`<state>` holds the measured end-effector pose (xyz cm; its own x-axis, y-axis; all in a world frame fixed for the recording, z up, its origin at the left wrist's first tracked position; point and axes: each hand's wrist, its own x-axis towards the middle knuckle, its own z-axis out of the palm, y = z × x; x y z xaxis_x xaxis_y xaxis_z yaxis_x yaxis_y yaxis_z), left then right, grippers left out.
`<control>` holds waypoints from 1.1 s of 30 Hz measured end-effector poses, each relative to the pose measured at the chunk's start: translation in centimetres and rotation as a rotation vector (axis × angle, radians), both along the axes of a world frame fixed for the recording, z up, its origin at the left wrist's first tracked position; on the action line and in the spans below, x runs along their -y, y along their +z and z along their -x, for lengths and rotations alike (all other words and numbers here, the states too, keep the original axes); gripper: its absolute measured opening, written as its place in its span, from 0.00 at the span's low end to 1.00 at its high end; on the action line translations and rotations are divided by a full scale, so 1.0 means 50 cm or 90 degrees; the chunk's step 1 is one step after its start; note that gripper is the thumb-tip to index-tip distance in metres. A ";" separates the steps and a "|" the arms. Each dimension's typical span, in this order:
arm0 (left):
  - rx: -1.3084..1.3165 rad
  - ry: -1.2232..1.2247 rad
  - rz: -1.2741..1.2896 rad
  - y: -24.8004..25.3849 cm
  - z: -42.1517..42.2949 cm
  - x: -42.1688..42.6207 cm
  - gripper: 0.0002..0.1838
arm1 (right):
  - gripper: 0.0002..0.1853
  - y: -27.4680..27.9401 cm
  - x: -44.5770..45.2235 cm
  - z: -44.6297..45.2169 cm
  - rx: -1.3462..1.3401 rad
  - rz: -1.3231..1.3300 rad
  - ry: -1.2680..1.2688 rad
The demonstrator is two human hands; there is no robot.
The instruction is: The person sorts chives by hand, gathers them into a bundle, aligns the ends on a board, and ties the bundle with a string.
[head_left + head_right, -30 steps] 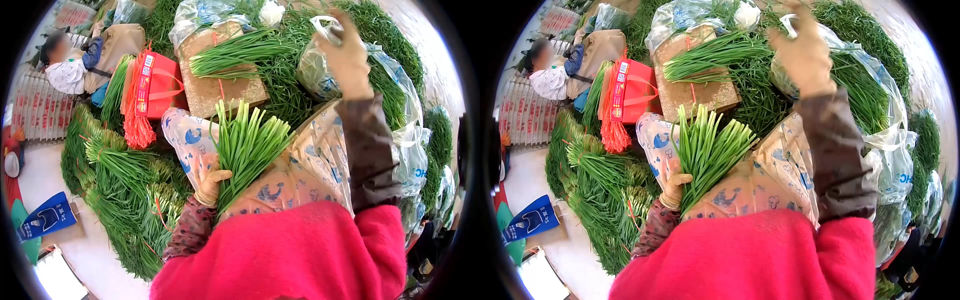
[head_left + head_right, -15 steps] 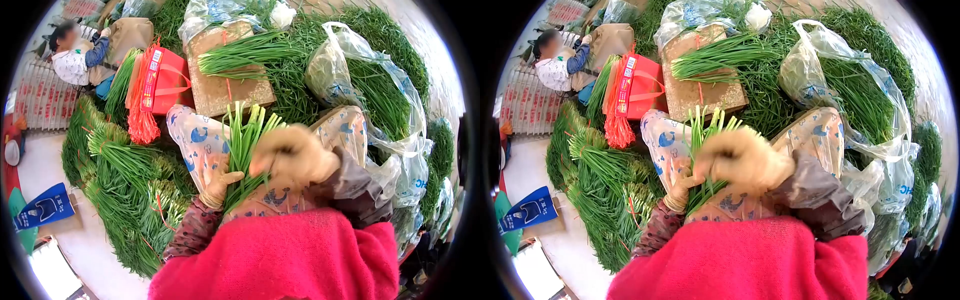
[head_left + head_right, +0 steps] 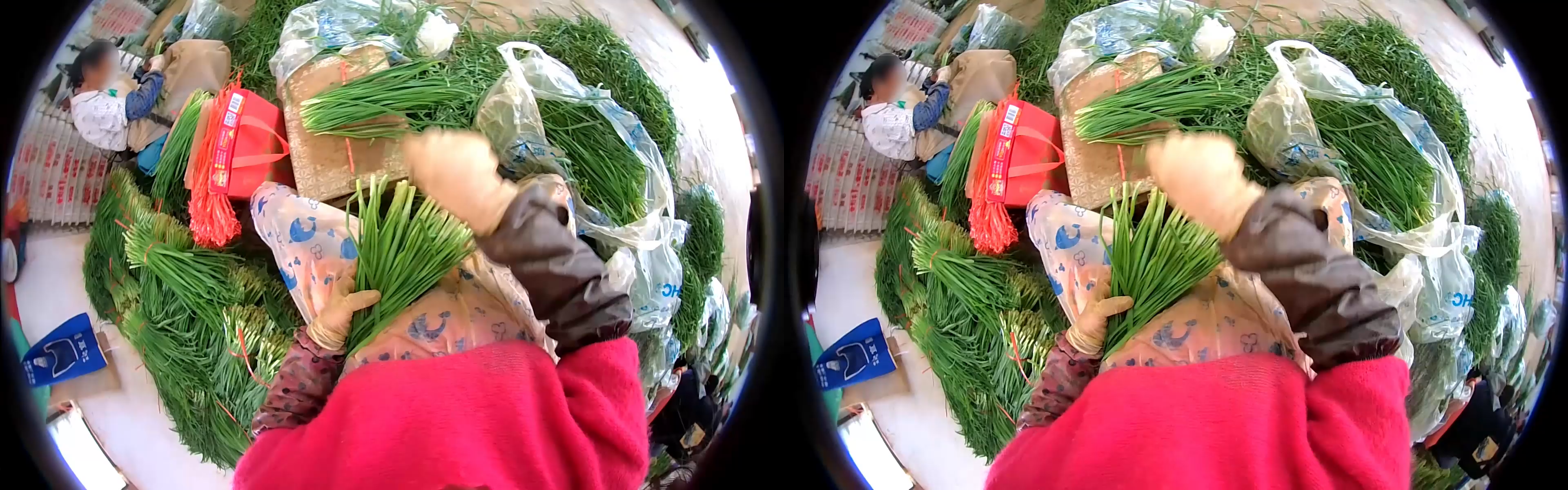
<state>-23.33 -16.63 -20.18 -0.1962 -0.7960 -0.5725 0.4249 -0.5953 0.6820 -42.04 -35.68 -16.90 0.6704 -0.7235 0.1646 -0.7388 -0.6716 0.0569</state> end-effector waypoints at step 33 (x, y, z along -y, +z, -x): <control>-0.128 0.078 -0.050 0.003 -0.018 -0.015 0.35 | 0.05 0.010 0.036 0.117 0.494 -0.109 -0.245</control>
